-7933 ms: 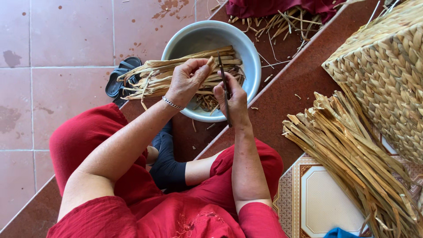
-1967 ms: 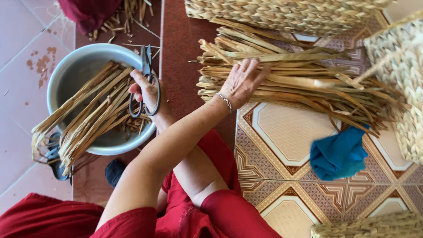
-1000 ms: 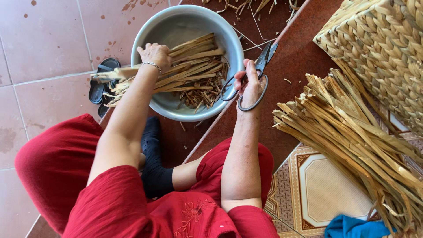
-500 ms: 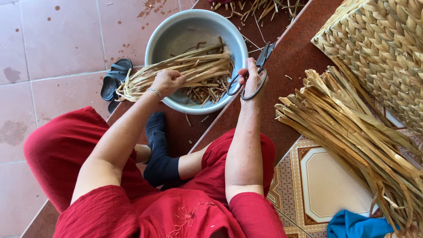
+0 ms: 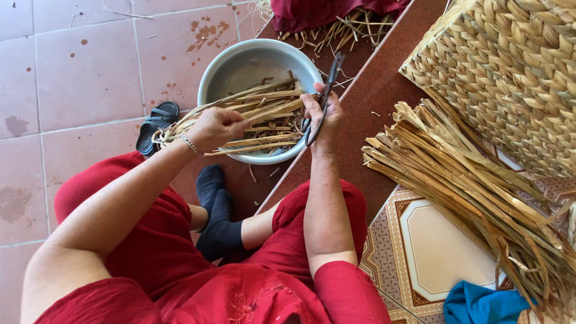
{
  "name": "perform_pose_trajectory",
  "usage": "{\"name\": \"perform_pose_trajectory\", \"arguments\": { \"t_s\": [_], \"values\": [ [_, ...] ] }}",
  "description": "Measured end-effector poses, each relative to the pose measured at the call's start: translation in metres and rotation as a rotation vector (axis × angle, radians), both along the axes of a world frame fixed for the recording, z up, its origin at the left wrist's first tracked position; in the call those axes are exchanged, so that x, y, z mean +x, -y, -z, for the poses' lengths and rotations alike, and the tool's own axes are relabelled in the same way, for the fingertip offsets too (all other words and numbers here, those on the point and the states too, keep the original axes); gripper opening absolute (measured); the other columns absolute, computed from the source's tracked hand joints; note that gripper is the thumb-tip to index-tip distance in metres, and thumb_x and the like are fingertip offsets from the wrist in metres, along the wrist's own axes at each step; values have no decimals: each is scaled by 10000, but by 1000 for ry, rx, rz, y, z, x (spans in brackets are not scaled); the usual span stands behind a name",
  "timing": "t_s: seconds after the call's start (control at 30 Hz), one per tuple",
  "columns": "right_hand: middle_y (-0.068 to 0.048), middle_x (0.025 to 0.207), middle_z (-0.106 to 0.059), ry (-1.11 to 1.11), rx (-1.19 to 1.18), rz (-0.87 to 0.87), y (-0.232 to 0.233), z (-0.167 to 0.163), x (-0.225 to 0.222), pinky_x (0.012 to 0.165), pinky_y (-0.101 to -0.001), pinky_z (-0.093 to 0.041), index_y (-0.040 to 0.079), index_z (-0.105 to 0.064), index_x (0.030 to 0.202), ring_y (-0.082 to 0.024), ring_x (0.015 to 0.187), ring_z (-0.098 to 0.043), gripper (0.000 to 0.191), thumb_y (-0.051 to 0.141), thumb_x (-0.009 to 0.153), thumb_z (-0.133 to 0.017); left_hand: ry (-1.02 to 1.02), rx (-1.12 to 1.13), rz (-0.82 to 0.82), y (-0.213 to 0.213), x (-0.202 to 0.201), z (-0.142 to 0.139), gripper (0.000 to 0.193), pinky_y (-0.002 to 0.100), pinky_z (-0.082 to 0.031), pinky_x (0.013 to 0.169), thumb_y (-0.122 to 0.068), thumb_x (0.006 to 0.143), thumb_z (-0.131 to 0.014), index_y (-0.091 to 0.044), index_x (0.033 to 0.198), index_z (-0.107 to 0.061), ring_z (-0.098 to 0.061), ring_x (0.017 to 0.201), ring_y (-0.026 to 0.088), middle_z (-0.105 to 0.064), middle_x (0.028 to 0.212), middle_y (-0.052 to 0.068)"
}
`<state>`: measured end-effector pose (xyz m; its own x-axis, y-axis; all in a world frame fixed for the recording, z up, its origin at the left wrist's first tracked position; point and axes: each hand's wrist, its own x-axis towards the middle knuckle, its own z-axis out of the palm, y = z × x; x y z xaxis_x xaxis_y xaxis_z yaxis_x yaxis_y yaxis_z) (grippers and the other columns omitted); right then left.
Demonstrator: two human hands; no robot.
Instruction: The person sits on a tiled floor and uses scissors to trim dried plant strips, cutting off ends and separating pieces. Trimmed pieces are placed into a metal bowl, while longer strips are set aside on the floor. The person handles the strips one at a time throughout the clip.
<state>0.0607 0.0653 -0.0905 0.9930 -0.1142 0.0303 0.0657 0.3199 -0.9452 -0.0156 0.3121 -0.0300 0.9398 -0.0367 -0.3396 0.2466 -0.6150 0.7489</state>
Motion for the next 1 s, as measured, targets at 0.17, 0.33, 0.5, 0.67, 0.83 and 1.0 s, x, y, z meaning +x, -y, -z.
{"name": "perform_pose_trajectory", "arguments": {
  "t_s": [0.17, 0.33, 0.5, 0.67, 0.83, 1.0],
  "values": [
    [26, 827, -671, 10, -21, -178, 1, -21, -13, 558, -194, -487, 46, -689, 1150, -54, 631, -588, 372, 125, 831, -864, 115, -234, 69, 21, -13, 0, 307, 261, -548, 699, -274, 974, -686, -41, 1165, -741, -649, 777, 62, -742, 864, 30],
    [36, 853, -683, 73, -140, -270, -26, -33, -28, 604, -190, -502, 61, -688, 1171, -43, 708, -613, 369, 144, 854, -859, 277, -355, -101, 48, 1, 9, 250, 246, -547, 653, -224, 1000, -697, -14, 1125, -751, -639, 741, 68, -726, 845, 45],
    [38, 882, -674, 216, -218, -254, -38, -31, -28, 711, -183, -504, 57, -662, 1159, -35, 787, -609, 345, 146, 897, -867, 310, -451, -205, 46, 0, 7, 240, 228, -584, 588, -204, 970, -736, 9, 1078, -762, -657, 720, 62, -652, 905, 31],
    [43, 858, -650, 199, -288, -216, -42, -27, -30, 676, -188, -491, 60, -659, 1155, -33, 761, -597, 341, 163, 911, -874, 266, -625, -253, 47, -2, 12, 244, 231, -639, 570, -193, 982, -702, 36, 1064, -722, -672, 709, 52, -603, 917, 24],
    [55, 816, -630, 9, -88, -391, -40, -26, -30, 535, -163, -363, 77, -585, 1324, -8, 635, -502, 544, 385, 916, -774, 167, -782, -308, 34, 8, 12, 225, 209, -531, 467, -197, 1012, -636, -20, 1149, -658, -600, 643, 27, -625, 828, -36],
    [-2, 932, -643, 124, -221, -604, -48, -25, -27, 662, -192, -411, 40, -558, 1441, -39, 728, -501, 686, 608, 1057, -533, 177, -927, -399, 13, 20, 6, 217, 180, -404, 423, -217, 1031, -668, -51, 1171, -663, -492, 557, 18, -528, 724, -48]
  ]
}}
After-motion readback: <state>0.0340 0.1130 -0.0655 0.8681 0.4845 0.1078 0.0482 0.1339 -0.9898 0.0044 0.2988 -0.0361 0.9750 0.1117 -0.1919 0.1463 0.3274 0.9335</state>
